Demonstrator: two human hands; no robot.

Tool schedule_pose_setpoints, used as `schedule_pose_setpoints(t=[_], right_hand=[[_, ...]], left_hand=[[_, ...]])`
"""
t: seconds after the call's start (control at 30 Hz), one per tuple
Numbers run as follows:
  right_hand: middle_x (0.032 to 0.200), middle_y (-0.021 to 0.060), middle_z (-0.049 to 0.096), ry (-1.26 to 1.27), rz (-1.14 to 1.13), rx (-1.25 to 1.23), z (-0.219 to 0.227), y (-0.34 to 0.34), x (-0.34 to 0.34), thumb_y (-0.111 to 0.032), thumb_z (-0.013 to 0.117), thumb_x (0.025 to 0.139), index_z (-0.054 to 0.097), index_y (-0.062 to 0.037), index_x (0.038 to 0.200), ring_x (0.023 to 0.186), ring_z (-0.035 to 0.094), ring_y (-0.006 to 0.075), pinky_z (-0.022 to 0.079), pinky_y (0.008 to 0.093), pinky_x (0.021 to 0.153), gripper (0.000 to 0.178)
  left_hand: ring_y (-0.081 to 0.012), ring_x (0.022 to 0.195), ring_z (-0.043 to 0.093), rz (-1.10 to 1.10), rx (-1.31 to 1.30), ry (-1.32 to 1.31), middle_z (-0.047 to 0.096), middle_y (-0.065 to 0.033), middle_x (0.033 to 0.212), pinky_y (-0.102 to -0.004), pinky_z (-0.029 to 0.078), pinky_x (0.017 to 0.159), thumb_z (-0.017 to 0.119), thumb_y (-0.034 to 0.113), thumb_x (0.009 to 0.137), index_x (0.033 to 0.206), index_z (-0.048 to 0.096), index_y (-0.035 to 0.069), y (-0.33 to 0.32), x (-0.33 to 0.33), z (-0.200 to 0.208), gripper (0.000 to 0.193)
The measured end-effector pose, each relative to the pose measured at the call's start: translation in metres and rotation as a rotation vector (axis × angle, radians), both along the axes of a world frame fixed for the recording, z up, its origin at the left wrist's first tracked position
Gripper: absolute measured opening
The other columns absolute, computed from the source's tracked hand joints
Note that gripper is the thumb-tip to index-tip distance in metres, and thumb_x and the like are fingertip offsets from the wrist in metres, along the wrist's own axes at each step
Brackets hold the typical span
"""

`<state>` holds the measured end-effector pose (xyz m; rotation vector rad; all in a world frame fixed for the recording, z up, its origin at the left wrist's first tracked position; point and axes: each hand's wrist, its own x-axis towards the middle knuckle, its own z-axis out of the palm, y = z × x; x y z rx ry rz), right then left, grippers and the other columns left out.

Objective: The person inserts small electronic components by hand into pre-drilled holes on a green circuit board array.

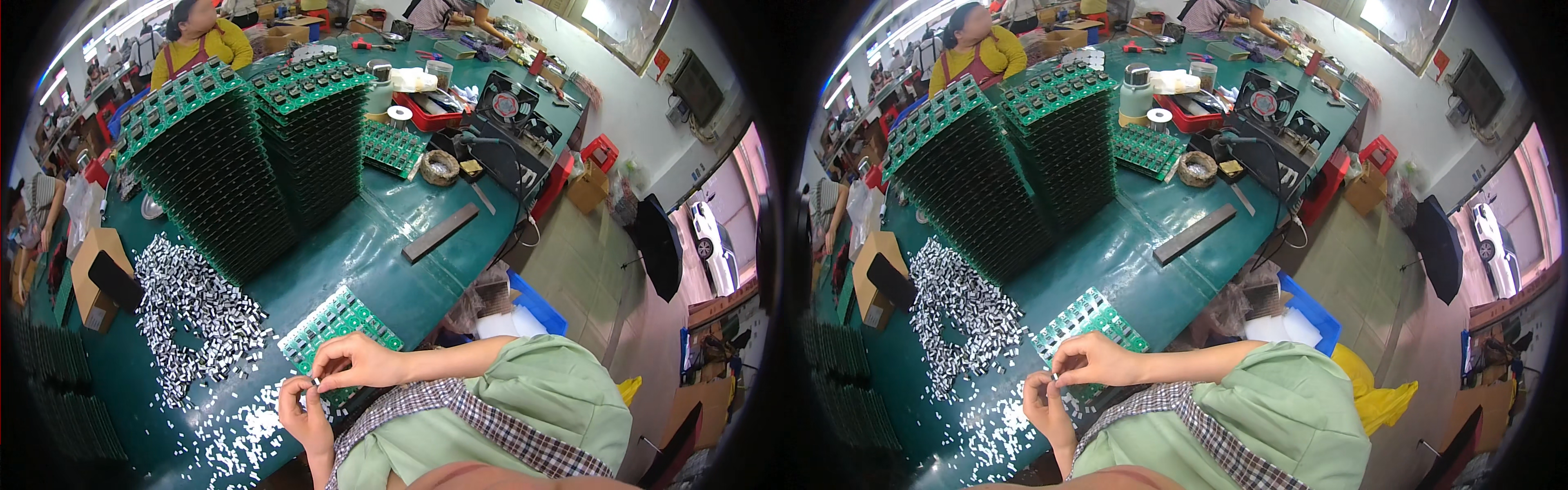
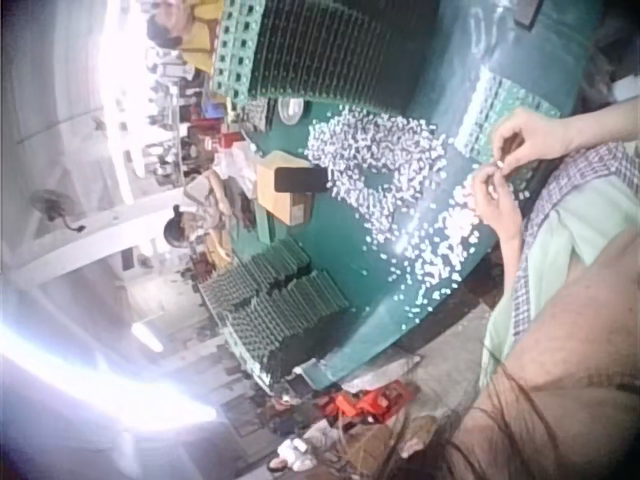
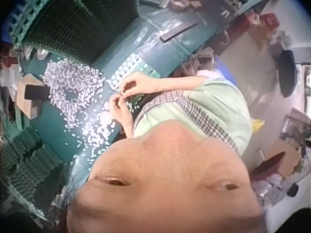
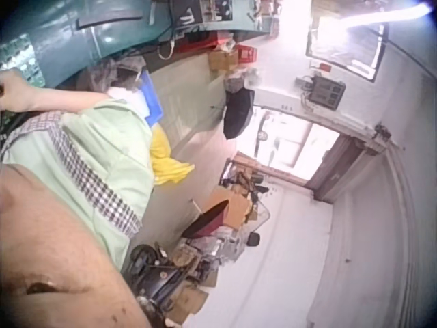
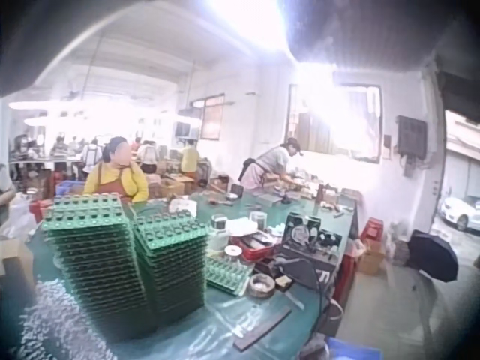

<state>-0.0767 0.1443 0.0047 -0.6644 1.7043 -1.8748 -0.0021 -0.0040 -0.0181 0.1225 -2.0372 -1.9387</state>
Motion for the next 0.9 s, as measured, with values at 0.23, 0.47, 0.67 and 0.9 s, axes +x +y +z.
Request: schedule_pose_setpoints(t=[0.23,0.47,0.67,0.9], right_hand=[[0.092,0.0081,0.060,0.069,0.007,-0.006,0.001,0.007,-0.001,-0.004,0.069,0.078,0.062,0.0026,0.090,0.083,0.063,0.0137,0.053,0.0255,0.074,0.015],[0.087,0.0083,0.059,0.207,0.102,0.000,0.008,0.007,-0.005,-0.006,0.068,0.079,0.061,0.0008,0.091,0.077,0.062,0.0153,0.052,0.0269,0.069,0.015],[0.088,0.0081,0.060,0.294,-0.100,-0.011,0.007,0.002,0.004,-0.006,0.068,0.078,0.062,0.0005,0.089,0.075,0.062,0.0158,0.051,0.0272,0.066,0.014],[0.087,0.0101,0.062,0.593,-0.182,0.004,0.009,-0.001,0.003,-0.006,0.069,0.076,0.063,-0.0001,0.087,0.075,0.062,0.0202,0.050,0.0289,0.066,0.013]], left_hand=[[-0.0185,0.074,0.051,-0.054,-0.090,0.012,0.055,-0.0096,0.078,-0.0287,0.042,0.071,0.059,0.003,0.080,0.079,0.051,-0.002,-0.003,-0.004,0.007,0.010],[-0.0133,0.080,0.046,-0.174,-0.008,0.009,0.049,-0.0059,0.084,-0.0248,0.038,0.074,0.056,0.004,0.085,0.083,0.048,-0.001,-0.002,0.001,0.003,0.009],[-0.0148,0.083,0.050,-0.035,-0.106,0.061,0.053,-0.0078,0.090,-0.0265,0.040,0.077,0.056,0.002,0.085,0.088,0.052,-0.003,-0.002,0.001,0.005,0.007],[-0.0241,0.075,0.061,0.042,-0.330,0.129,0.062,-0.0132,0.081,-0.0319,0.047,0.072,0.061,-0.001,0.078,0.094,0.062,-0.002,-0.005,0.000,0.011,0.016]])
